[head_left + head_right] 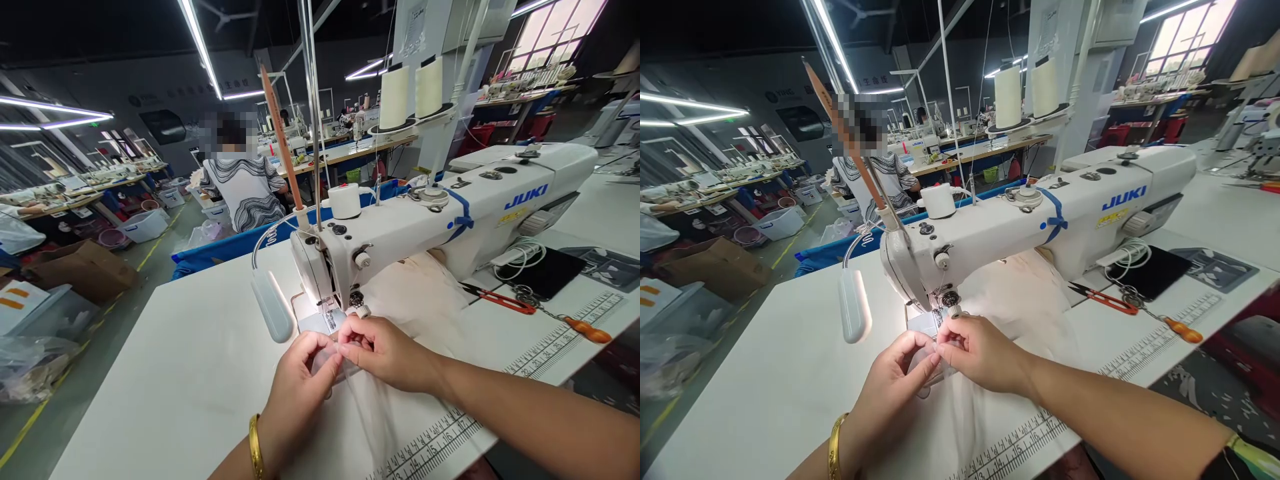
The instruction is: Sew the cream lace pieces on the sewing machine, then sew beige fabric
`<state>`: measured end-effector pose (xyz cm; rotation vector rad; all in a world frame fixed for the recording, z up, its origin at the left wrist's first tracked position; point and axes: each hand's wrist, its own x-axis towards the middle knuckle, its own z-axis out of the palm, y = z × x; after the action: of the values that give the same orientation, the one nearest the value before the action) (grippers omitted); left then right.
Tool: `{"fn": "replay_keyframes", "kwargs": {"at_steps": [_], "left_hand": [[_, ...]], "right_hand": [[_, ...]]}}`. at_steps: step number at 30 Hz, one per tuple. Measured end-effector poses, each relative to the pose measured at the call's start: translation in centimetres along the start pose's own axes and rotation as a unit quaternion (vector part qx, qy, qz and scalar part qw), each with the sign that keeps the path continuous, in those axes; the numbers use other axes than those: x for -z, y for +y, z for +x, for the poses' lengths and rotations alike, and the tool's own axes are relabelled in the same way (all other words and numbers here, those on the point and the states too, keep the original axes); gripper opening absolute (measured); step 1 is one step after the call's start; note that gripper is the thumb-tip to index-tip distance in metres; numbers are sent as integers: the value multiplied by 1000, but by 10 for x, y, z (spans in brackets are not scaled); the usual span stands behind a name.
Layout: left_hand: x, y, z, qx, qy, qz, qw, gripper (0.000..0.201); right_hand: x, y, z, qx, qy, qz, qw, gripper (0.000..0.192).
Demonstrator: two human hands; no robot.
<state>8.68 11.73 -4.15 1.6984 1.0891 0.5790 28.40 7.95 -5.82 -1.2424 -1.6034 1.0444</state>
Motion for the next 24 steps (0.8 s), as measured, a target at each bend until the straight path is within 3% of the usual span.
{"fn": "replay_keyframes", "kwargs": {"at_steps": [12, 24], "left_hand": [[-9, -5, 1, 12, 22, -60, 998, 33], [-9, -6, 2, -18, 29, -24, 999, 31]], "right_hand": [[-3, -3, -1, 5, 25, -28, 999, 8], [-7, 5, 0, 64, 50, -53, 995, 9]]}}
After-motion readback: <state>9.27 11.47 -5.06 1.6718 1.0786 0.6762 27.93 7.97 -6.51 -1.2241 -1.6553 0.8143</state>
